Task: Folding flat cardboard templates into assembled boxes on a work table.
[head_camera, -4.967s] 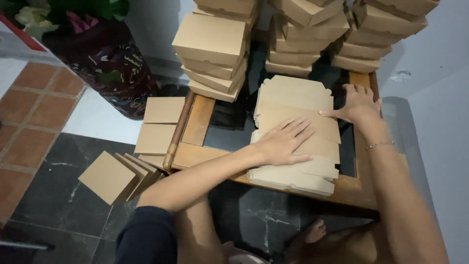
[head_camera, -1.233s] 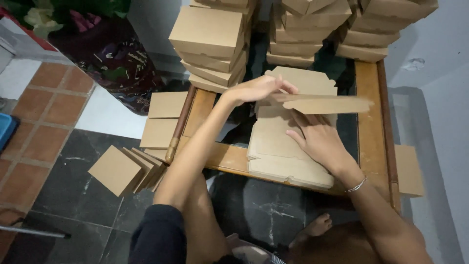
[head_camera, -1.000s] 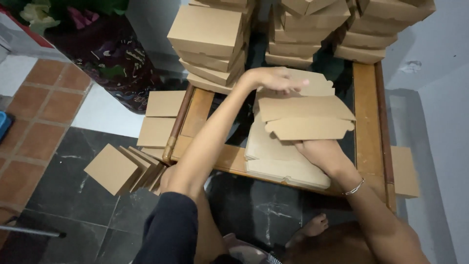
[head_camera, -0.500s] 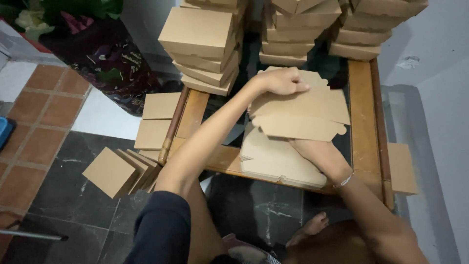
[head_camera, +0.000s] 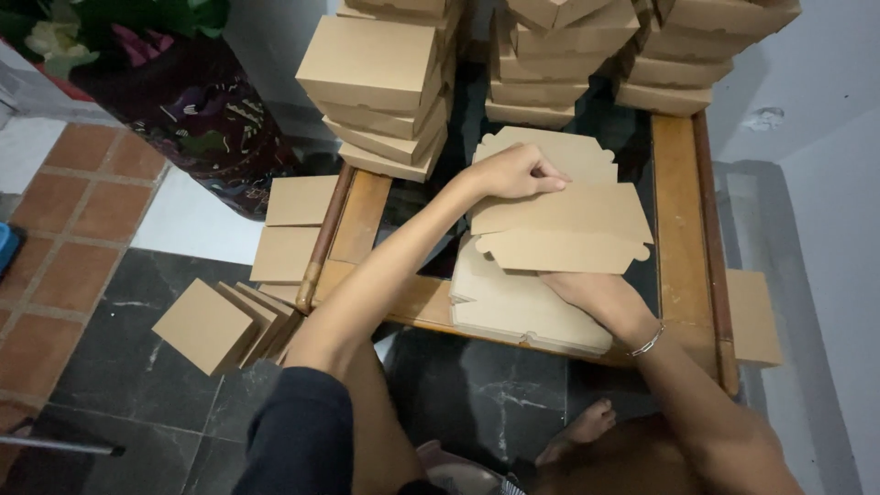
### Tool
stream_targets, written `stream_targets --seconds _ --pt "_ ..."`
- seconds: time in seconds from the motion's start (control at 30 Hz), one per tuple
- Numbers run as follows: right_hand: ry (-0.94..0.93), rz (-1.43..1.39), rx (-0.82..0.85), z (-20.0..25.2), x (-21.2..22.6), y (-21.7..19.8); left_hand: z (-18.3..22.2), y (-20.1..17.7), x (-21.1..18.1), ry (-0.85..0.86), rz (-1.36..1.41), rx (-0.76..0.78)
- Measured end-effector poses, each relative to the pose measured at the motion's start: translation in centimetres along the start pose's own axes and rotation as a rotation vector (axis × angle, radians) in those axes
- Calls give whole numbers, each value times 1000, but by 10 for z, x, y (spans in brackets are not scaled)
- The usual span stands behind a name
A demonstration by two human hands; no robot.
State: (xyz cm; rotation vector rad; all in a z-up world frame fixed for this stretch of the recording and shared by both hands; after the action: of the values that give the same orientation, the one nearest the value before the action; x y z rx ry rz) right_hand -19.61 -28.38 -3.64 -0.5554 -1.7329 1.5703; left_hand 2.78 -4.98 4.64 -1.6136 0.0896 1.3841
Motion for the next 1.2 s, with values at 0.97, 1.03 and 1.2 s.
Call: stream_targets --seconds 0.97,1.03,1.2 --pt "-181 -568 373 -64 128 -125 72 47 9 520 -535 -331" --pt "103 -466 -103 -51 87 -101 69 50 13 452 -493 -263" --pt "186 27 -253 -82 17 -110 77 52 10 433 -472 -248"
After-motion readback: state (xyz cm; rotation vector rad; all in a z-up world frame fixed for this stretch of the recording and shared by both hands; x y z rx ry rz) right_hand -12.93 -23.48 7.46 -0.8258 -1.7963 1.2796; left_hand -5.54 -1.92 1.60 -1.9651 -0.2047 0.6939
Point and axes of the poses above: each hand's wrist, its own z-axis away from the middle knuckle, its own y-axis out of the palm, x = y × z, the point moved 1 cm from there along -z, towards the middle knuckle, and after that the axes turned 7 degrees about -y, right-handed, at the moved point
